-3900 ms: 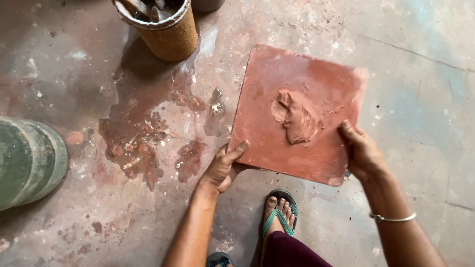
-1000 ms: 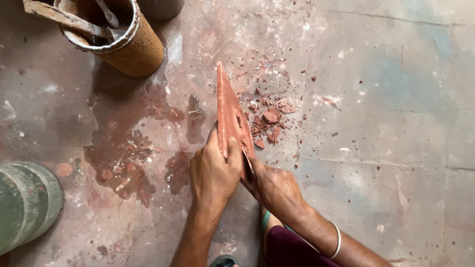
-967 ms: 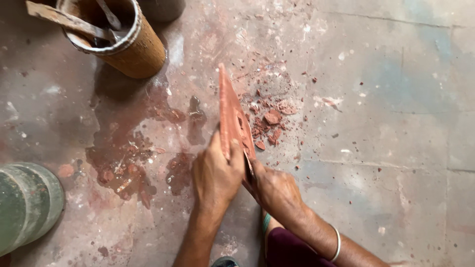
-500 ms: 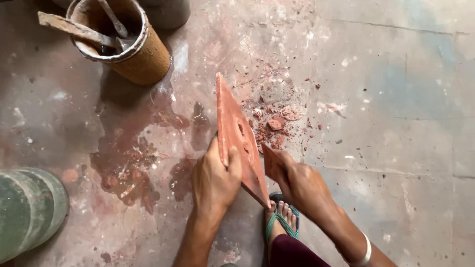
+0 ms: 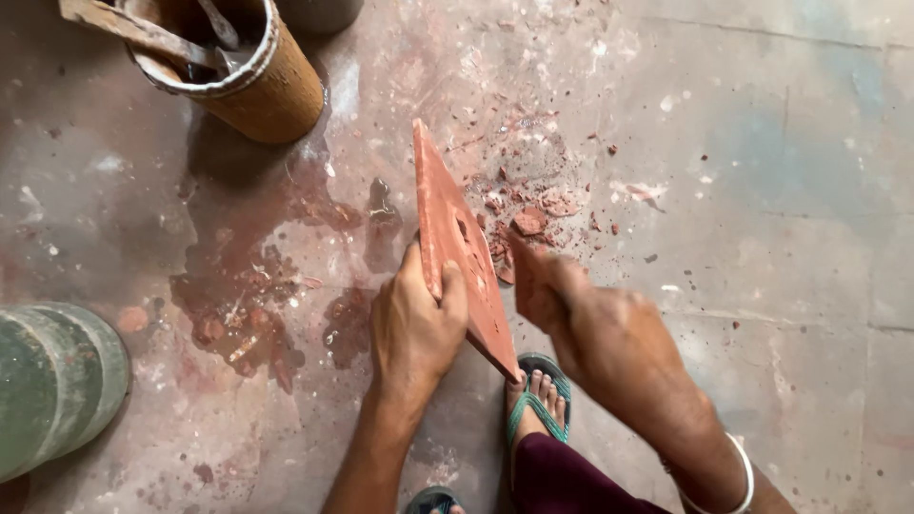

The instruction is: The person scrapes reddish clay from a square tile using a small rectangular tool, repeatedly removing material and occasionally adding water from a small cup. The person works on the floor in a workshop setting with buckets and tools nearby.

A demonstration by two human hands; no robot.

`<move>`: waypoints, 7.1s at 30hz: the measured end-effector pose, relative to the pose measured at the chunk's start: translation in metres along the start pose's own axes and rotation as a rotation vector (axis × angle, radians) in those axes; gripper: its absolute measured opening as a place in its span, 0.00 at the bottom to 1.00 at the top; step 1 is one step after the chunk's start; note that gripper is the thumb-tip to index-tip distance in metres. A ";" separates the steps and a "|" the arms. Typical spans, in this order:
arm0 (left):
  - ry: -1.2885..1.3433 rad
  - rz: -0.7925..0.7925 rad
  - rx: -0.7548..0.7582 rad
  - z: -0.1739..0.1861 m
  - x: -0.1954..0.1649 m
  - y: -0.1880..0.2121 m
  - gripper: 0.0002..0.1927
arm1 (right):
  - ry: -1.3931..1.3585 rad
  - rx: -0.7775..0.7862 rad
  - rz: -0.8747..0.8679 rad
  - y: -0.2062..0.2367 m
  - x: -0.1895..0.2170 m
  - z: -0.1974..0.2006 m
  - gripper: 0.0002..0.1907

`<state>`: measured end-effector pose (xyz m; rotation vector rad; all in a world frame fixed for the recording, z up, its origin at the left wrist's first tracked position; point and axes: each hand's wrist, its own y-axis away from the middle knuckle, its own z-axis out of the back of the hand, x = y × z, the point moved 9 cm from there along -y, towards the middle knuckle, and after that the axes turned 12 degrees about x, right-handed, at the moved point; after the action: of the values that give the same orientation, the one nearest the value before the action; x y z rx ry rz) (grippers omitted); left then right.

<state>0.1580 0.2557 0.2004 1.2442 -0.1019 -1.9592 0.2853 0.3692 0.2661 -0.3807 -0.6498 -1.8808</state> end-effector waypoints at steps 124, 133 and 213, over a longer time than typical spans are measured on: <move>-0.433 -0.115 -0.193 0.064 0.075 -0.055 0.09 | 0.013 -0.308 0.345 -0.118 -0.029 -0.045 0.04; -0.404 -0.043 -0.184 0.068 0.098 -0.057 0.09 | -0.185 -0.237 0.330 -0.134 -0.041 -0.040 0.07; -0.355 0.004 -0.186 0.064 0.108 -0.059 0.12 | 0.258 -0.130 0.491 -0.126 0.043 -0.103 0.06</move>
<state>0.0511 0.2045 0.1283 0.7694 -0.0982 -2.1153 0.1563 0.3125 0.1741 -0.3367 -0.2308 -1.4687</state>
